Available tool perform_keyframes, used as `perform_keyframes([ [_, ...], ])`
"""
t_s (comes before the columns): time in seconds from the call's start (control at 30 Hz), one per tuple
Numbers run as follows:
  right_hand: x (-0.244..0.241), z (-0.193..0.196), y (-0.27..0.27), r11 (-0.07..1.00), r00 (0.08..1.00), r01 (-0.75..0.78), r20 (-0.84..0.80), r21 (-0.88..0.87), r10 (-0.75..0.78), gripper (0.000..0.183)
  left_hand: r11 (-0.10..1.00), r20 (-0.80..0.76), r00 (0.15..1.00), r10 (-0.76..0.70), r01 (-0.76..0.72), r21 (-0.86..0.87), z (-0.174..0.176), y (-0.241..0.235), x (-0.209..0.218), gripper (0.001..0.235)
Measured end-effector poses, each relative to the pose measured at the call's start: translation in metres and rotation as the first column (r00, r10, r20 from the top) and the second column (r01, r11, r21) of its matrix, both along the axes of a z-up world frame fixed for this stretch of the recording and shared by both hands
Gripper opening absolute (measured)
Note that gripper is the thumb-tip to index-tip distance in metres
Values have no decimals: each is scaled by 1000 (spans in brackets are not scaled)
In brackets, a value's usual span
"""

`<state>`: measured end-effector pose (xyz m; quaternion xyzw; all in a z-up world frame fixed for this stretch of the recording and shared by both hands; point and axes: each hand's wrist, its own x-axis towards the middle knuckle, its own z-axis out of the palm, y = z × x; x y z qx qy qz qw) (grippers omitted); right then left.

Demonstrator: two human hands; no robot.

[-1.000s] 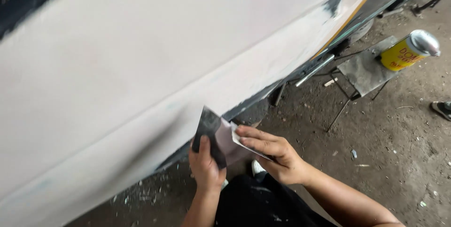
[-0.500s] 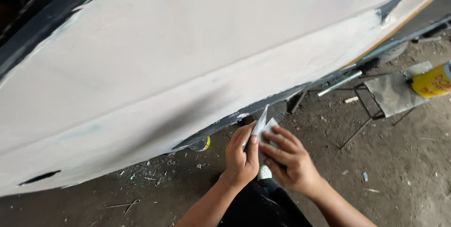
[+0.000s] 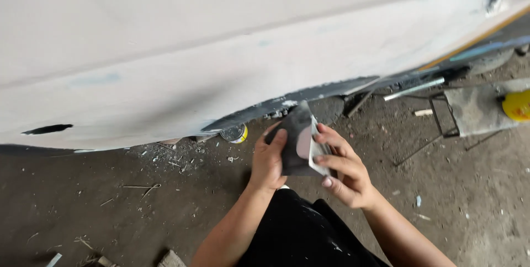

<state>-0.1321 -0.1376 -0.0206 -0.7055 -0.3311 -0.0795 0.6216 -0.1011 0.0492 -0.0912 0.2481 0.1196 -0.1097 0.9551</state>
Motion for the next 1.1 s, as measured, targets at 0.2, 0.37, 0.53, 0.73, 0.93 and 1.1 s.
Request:
perform_keyframes([
  [0.2,-25,-24,-32,987,907,-65,-404,150,121,41,998,-43,997,68,-68,3,8,4,-15,33],
  [0.37,-38,-50,-48,984,895,-5,-440,-178,-75,37,986,51,987,152,-155,66,36,9,-22,31],
  [0.53,-35,-14,-51,918,889,271,-291,-289,-354,45,857,173,917,359,-397,328,-2,-4,-29,28],
  [0.73,-33,15,-21,843,921,377,63,-384,-384,49,732,267,881,391,-474,489,11,-23,-40,32],
  [0.93,-43,-12,-3,789,940,342,195,-511,-281,48,593,407,838,364,-545,593,8,-7,-49,38],
  [1.1,-65,-122,-28,995,801,87,-591,-46,-97,49,724,454,771,446,-609,324,-12,49,-43,36],
])
